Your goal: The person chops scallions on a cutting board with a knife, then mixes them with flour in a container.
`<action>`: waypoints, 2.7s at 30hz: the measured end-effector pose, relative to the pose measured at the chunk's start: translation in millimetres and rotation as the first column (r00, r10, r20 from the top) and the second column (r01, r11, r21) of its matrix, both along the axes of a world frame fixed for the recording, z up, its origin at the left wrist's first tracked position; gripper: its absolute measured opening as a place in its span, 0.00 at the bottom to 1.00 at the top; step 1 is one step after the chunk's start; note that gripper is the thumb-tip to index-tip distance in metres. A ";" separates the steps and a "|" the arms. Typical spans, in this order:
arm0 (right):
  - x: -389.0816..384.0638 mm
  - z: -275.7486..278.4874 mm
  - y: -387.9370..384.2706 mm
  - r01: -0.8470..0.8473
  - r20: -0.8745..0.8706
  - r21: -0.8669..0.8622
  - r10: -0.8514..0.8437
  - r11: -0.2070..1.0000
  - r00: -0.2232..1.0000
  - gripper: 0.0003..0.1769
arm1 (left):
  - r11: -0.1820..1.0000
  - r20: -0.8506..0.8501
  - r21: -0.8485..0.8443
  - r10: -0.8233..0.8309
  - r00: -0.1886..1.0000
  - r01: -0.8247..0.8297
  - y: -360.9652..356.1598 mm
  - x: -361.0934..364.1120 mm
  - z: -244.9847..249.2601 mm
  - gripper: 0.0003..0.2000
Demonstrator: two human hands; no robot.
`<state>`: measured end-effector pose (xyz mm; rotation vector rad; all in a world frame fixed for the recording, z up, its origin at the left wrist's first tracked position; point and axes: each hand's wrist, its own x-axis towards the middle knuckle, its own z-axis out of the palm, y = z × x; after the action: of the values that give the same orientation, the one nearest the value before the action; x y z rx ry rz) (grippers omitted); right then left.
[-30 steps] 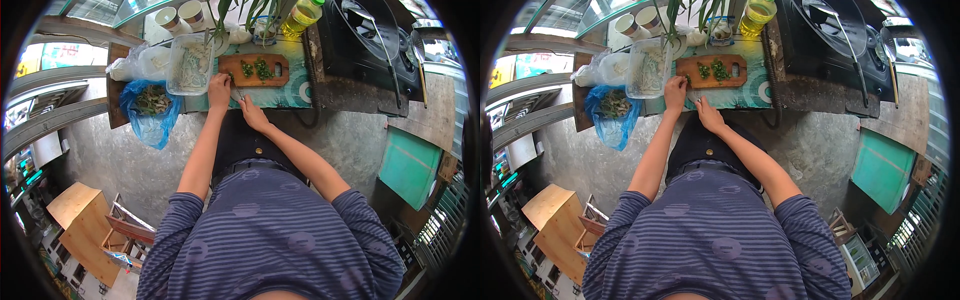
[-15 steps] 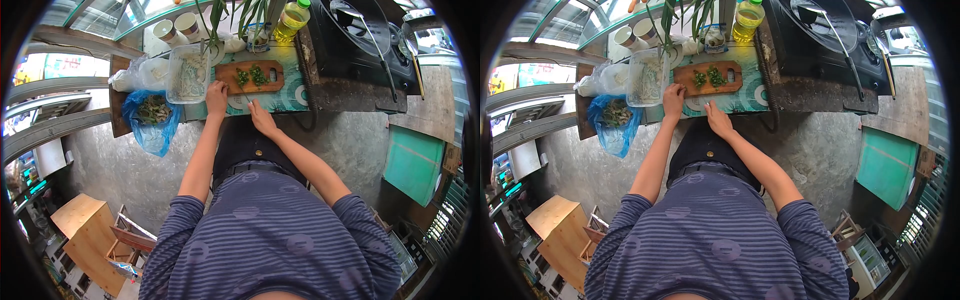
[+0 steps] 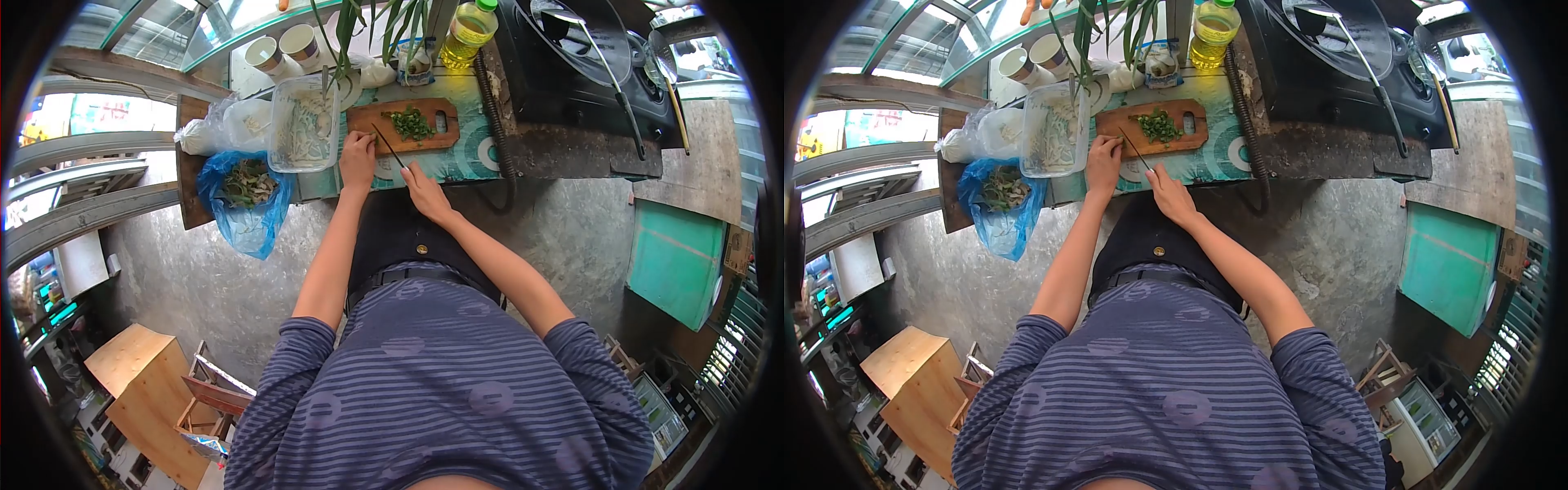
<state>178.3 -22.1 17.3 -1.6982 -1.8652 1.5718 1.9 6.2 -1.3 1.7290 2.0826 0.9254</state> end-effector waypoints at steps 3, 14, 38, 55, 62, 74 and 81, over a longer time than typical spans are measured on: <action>-0.6 1.8 -1.7 0.003 -0.007 -0.003 -0.003 1.000 1.000 0.24 | 1.000 0.020 -0.005 0.025 0.999 -0.025 0.7 -1.7 -1.0 0.05; -10.8 -1.1 -5.7 0.018 -0.027 -0.015 -0.018 1.000 0.999 0.24 | 0.993 0.102 -0.079 0.097 0.990 -0.089 7.1 -6.1 1.7 0.06; -28.2 -19.6 -3.4 -0.058 0.025 -0.068 0.060 0.996 0.998 0.22 | 1.000 0.087 0.004 0.023 0.996 -0.024 3.8 -7.3 -1.2 0.04; 3.1 9.6 10.6 -0.036 0.178 0.070 0.023 0.997 0.984 0.21 | 1.000 0.099 0.004 0.011 0.995 -0.011 2.3 -8.4 -3.1 0.06; -2.6 11.0 6.6 -0.081 0.064 0.065 0.076 0.995 0.995 0.22 | 0.999 0.066 0.033 0.024 0.998 -0.026 -1.9 -6.5 2.2 0.07; -9.0 1.1 -3.3 -0.070 0.007 -0.007 0.070 0.998 0.998 0.22 | 0.992 0.173 -0.048 0.126 0.977 -0.120 -0.5 -11.6 -0.4 0.05; -11.5 -2.0 -3.8 -0.073 0.011 -0.054 0.073 0.996 0.997 0.24 | 0.990 0.136 0.037 0.132 0.982 -0.138 -3.3 -11.5 -9.1 0.07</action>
<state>166.8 -25.9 15.3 -1.6840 -1.9295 1.6557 -9.6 2.9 -10.5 1.5167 2.1273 1.1047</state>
